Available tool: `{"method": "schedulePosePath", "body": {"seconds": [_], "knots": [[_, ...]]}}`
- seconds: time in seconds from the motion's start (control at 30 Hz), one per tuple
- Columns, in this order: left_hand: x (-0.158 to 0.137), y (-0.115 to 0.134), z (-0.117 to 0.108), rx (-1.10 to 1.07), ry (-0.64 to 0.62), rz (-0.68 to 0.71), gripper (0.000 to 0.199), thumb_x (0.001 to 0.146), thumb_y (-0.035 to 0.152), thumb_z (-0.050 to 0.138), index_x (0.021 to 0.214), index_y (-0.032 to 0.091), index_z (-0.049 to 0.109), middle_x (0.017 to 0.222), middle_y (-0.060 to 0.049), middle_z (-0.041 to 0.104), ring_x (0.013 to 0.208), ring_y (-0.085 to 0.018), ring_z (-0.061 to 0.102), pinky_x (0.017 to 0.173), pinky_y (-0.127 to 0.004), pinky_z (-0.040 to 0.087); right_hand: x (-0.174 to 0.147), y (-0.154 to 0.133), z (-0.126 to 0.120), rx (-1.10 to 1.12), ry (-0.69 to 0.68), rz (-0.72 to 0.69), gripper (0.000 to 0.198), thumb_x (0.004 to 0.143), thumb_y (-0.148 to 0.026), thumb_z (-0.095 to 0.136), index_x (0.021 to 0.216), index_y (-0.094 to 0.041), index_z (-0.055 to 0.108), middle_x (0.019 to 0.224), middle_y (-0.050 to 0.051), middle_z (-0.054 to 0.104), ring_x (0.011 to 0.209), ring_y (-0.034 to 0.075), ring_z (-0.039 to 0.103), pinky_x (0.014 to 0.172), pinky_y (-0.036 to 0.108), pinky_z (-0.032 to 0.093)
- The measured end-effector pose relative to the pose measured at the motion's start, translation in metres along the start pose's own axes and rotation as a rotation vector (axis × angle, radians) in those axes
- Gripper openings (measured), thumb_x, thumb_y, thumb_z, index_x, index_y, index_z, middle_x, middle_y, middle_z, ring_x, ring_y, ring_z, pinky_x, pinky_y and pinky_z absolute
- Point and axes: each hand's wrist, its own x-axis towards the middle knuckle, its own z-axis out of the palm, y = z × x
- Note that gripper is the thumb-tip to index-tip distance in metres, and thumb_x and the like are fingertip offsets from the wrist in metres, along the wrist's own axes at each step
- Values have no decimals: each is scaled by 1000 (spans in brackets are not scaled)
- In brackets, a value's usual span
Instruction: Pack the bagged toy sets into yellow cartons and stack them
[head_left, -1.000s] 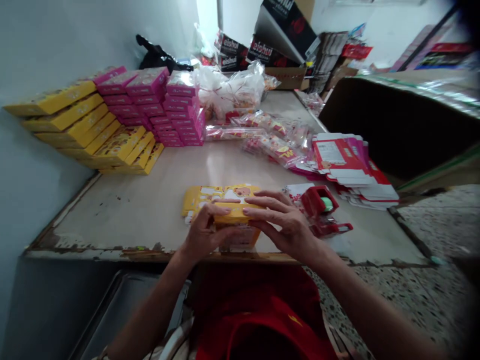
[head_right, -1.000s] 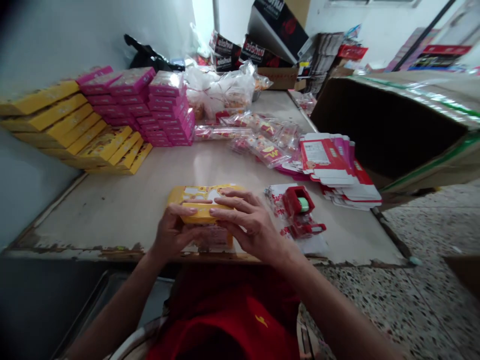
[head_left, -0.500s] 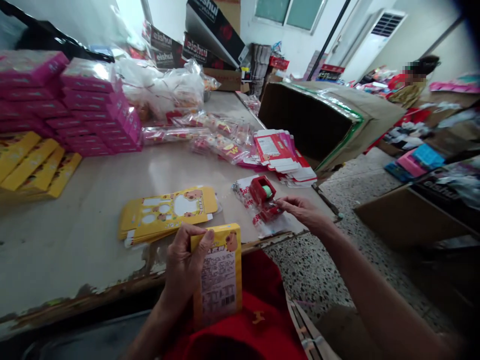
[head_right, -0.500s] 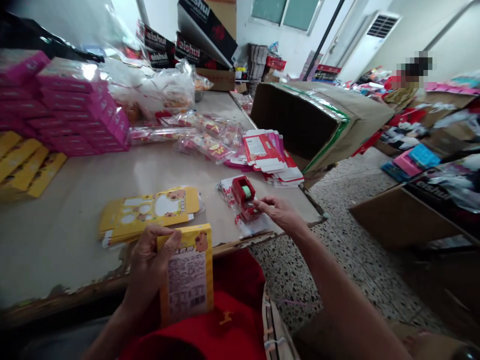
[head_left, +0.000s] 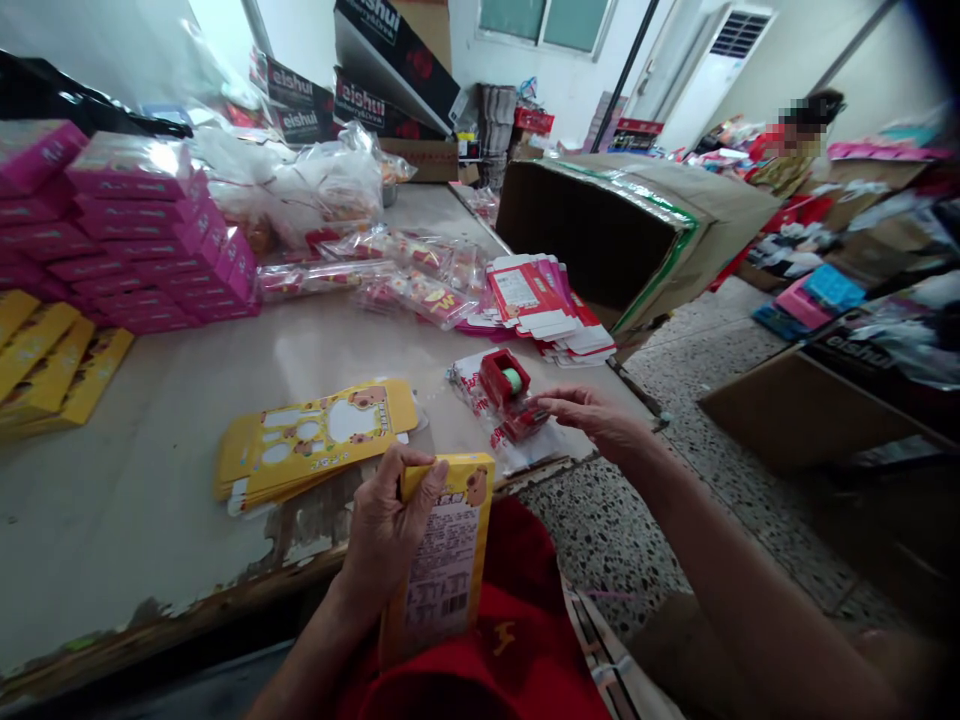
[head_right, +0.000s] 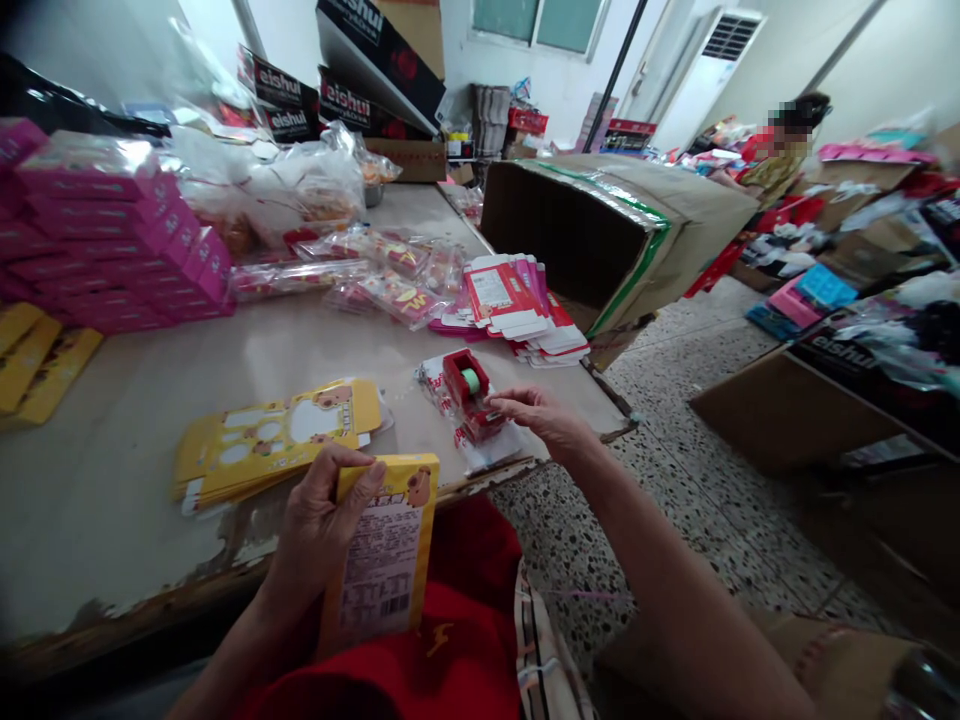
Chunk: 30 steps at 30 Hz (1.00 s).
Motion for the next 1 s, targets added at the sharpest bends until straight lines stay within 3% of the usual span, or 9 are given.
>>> {"method": "schedulePosePath", "body": {"seconds": [0.13,0.27,0.4,0.53,0.6,0.7,0.77,1.0], "knots": [[2,0,0,-7,-11,-22,20,97,43,61,92,24,56,69,6,59,60,-12,51,57,-21,41,0,-3,3,49,-64,11,42,61,-46,92,88,-16,81,81,6,81,74,20,70,81,36,53],[3,-1,-1,-17,-18,-28,20,96,43,61,93,24,56,69,6,59,59,-12,51,57,-21,41,5,0,9,52,-13,16,39,59,-45,93,80,-15,80,74,5,79,69,19,68,78,35,53],[4,3,3,-63,-54,-13,20,98,42,60,93,24,56,69,6,57,59,-12,50,56,-21,41,5,2,19,51,131,-51,38,58,-48,91,75,-16,77,71,4,75,67,18,64,73,35,51],[8,11,8,-82,-125,-7,20,98,42,59,93,24,56,67,6,54,58,-12,48,54,-22,38,-14,1,23,-75,336,-264,30,74,-48,85,81,-19,77,90,5,75,84,20,64,76,32,49],[11,13,10,-94,-166,-8,20,98,42,60,92,23,55,66,7,51,56,-11,45,53,-22,36,-28,4,23,-38,323,-196,32,75,-50,84,79,-20,77,84,4,74,77,18,61,70,30,47],[18,11,15,-105,-212,1,20,98,42,58,92,23,55,63,7,48,54,-11,41,51,-22,34,-43,18,22,162,301,1,38,65,-53,91,73,-19,75,71,3,69,62,14,55,59,28,44],[22,9,19,-103,-242,-5,21,98,43,57,93,23,55,62,7,48,53,-12,43,51,-23,33,-46,29,23,275,330,62,40,58,-51,95,72,-20,75,70,3,69,58,13,54,54,27,43],[35,0,31,-23,-274,-32,25,97,47,58,92,23,55,65,5,52,57,-14,48,55,-25,35,-34,50,29,304,338,65,50,52,-55,95,78,-18,72,66,3,68,53,12,54,51,27,42]]}}
